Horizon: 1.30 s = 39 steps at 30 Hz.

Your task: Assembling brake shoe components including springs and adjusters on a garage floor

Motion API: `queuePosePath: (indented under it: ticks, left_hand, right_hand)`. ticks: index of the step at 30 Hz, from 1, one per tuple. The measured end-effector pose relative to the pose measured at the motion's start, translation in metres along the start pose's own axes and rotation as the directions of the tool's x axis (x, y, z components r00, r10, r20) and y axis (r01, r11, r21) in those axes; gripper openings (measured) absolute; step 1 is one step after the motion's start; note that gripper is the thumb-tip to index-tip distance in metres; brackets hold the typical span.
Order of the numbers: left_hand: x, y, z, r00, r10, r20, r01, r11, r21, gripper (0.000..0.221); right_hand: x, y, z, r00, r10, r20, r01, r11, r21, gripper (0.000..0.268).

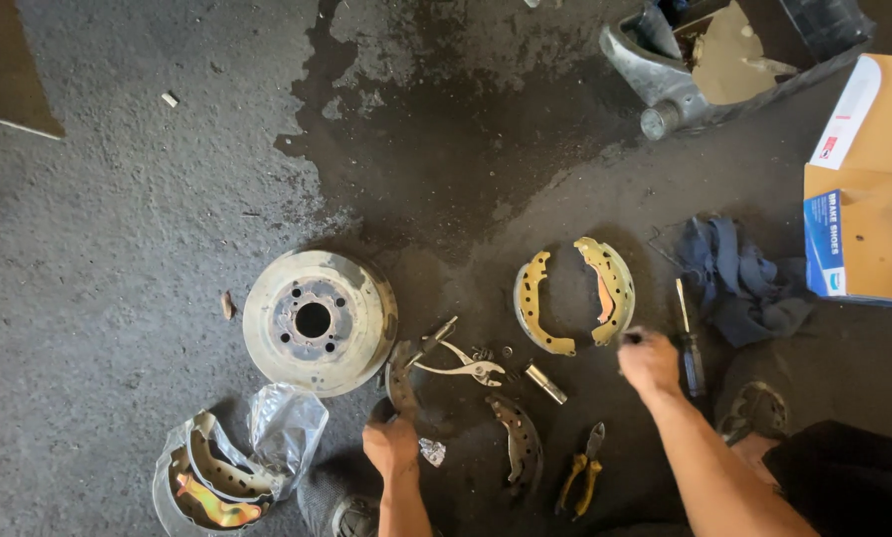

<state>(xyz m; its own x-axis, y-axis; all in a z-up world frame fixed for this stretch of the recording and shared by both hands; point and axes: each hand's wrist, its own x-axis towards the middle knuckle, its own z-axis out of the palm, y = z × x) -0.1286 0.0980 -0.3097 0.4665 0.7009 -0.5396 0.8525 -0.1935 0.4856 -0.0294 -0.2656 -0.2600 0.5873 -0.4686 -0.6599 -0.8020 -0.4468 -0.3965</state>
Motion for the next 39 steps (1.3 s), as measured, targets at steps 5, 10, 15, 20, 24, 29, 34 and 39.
queuePosePath:
  ticks: [5,10,15,20,24,29,34,39]
  left_hand:
    - [0.002,0.0,-0.006,0.997,-0.037,0.063,0.041,0.997,-0.066,0.042]
    - [-0.001,0.005,-0.008,0.998,-0.033,0.06,0.038,0.995,-0.089,0.04]
    - [-0.001,0.007,-0.008,0.996,-0.048,0.073,0.056,0.992,-0.11,0.04]
    - [-0.013,0.036,-0.021,0.999,0.012,0.045,-0.011,1.0,-0.012,0.042]
    - [-0.024,0.069,-0.039,0.993,0.101,0.063,-0.088,0.98,-0.178,0.035]
    - [-0.036,0.109,-0.051,0.907,0.211,0.363,-0.021,0.886,-0.463,0.038]
    - [-0.026,0.116,-0.055,0.696,0.319,0.643,0.165,0.8,-0.576,0.039]
    - [-0.048,0.136,-0.061,0.772,0.31,0.554,-0.074,0.91,-0.407,0.04]
  right_hand:
    - [0.041,0.034,0.002,0.999,-0.001,-0.036,0.008,0.983,0.185,0.021]
    - [0.017,0.006,-0.01,0.999,0.049,0.016,-0.05,0.994,0.1,0.024]
    - [0.029,0.015,-0.008,1.0,-0.001,-0.007,0.002,0.999,0.045,0.024]
    - [0.015,-0.02,0.006,0.992,-0.117,0.038,0.12,0.85,-0.512,0.036]
    - [-0.012,-0.06,0.04,0.86,-0.488,0.147,0.509,0.805,-0.306,0.044]
    - [-0.101,-0.131,0.031,0.677,-0.343,0.651,0.6,0.77,-0.219,0.046]
    - [-0.098,-0.127,0.028,0.678,-0.24,0.695,0.591,0.74,-0.321,0.045]
    - [-0.144,-0.157,-0.013,0.64,-0.224,0.735,0.419,0.904,-0.089,0.055]
